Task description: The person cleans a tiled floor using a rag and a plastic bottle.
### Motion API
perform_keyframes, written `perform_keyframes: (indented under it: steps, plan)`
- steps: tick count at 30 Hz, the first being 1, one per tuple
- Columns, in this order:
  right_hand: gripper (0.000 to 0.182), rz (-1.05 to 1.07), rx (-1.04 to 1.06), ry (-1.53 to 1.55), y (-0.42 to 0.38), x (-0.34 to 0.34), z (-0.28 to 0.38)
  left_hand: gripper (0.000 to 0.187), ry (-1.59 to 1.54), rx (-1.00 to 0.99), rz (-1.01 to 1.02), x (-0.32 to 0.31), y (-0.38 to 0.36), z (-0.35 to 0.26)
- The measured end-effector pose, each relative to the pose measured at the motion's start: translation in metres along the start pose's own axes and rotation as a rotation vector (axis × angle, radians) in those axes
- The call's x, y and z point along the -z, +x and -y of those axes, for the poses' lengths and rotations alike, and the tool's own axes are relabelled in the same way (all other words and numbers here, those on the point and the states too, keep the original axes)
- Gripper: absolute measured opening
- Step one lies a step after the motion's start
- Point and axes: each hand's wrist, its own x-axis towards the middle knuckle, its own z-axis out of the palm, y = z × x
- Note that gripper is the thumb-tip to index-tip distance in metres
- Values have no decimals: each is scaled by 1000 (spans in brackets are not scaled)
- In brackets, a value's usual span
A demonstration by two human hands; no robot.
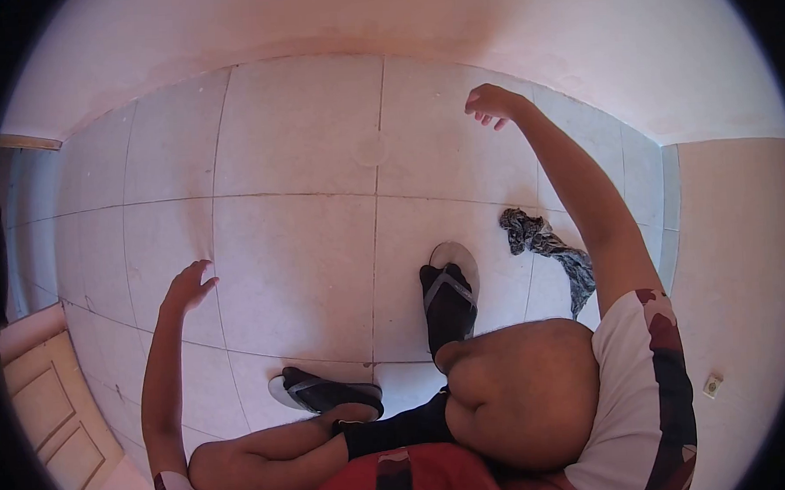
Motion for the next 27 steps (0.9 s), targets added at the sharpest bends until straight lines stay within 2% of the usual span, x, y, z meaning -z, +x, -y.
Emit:
perform_keyframes:
  steps: [1,4,5,6,7,8,9,10,12,17,20,23,25,26,27]
  plan:
    - [48,97,-96,-177,-19,-8,-12,52,-2,11,-1,3,-1,-4]
    - [85,416,-327,-572,-49,-57,-76,51,-28,23,-6,8,-4,-6]
    - [89,388,-247,-681,-64,-79,-98,50,-44,21,-12,6,-4,-7]
    - [100,333,-140,-708,-72,-102,-131,57,-38,43,54,4,0,-5]
    - [98,226,-145,-728,-96,-120,-135,57,-43,38,62,1,-3,-7]
    - [88,130,-117,-730,-109,-139,-144,66,-45,-23,-64,-1,-6,-9]
    - [78,30,-90,-729,-118,-149,-146,77,-46,-86,-191,-2,-6,-12]
    - [78,32,-102,-727,-120,-150,-146,100,9,-44,-198,-4,-4,-14]
    - [53,-14,-28,-716,-120,-150,-143,100,-38,-20,-238,-11,2,-13]
    - [39,-427,-35,-474,-73,-98,-113,102,-153,59,-227,-42,33,4]
    - [42,-638,61,-434,-24,-73,-100,101,-231,33,-315,-47,32,5]
    - [42,-611,44,-383,1,-74,-55,100,-306,94,-196,-34,21,-1]
    - [42,-615,221,-399,11,-90,-34,94,-377,55,-339,-39,26,-1]
    - [36,-658,320,-472,17,-97,-27,94,-383,55,-322,-45,30,-3]
    - [36,-647,317,-481,24,-99,-23,89,-429,157,-457,-49,35,-7]
